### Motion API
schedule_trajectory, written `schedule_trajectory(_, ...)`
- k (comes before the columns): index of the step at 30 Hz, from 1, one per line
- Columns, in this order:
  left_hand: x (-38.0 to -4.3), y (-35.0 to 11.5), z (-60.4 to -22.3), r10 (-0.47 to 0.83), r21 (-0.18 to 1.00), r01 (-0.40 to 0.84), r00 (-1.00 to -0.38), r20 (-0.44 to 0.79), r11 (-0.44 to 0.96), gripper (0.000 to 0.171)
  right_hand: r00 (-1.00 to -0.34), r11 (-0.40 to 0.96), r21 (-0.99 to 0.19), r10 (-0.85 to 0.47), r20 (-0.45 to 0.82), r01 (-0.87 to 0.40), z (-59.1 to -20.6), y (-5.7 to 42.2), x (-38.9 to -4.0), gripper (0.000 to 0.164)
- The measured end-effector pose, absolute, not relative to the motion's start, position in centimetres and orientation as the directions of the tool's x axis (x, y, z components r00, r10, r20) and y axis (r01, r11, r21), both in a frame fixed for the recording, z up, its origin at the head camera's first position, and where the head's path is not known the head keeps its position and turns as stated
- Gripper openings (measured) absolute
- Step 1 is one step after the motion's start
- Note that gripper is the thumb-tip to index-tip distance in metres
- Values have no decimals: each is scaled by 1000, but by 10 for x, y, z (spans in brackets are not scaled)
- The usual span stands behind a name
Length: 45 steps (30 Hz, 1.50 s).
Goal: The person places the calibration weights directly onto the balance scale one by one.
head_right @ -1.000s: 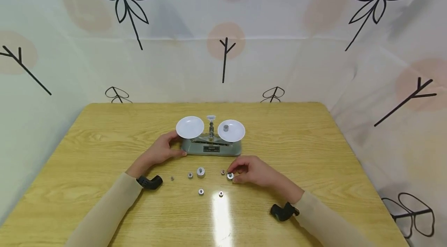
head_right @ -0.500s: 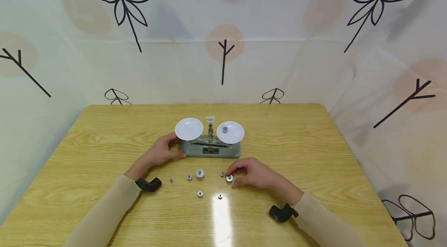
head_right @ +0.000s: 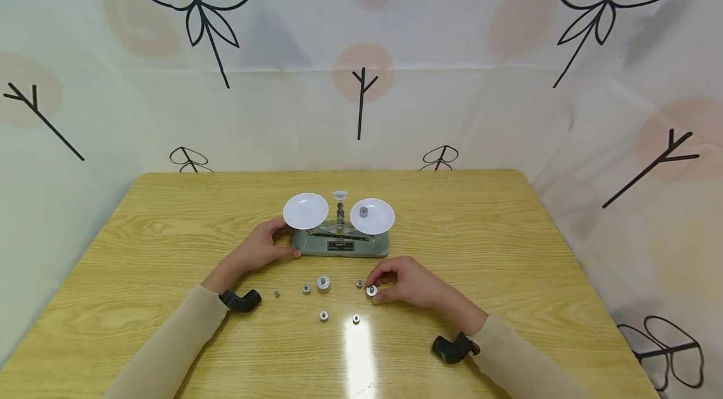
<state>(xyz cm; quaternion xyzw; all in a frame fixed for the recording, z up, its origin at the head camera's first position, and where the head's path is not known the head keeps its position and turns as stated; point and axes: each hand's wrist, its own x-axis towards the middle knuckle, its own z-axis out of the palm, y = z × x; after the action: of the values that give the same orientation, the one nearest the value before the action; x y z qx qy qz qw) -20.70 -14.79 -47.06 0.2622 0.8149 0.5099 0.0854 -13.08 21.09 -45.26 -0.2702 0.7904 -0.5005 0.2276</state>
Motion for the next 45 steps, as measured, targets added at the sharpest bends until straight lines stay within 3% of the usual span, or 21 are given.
schedule_trajectory(12,-208,-149,-473,510,874,318,-855,97,367,65,-783,383,-902,-615,-89,-198,-450,208,-126,18)
schedule_trajectory(45,-207,-148,-471,510,884,305,-855,91,354,66,-772,350,-874,-634,45,-338,-440,216,-130,19)
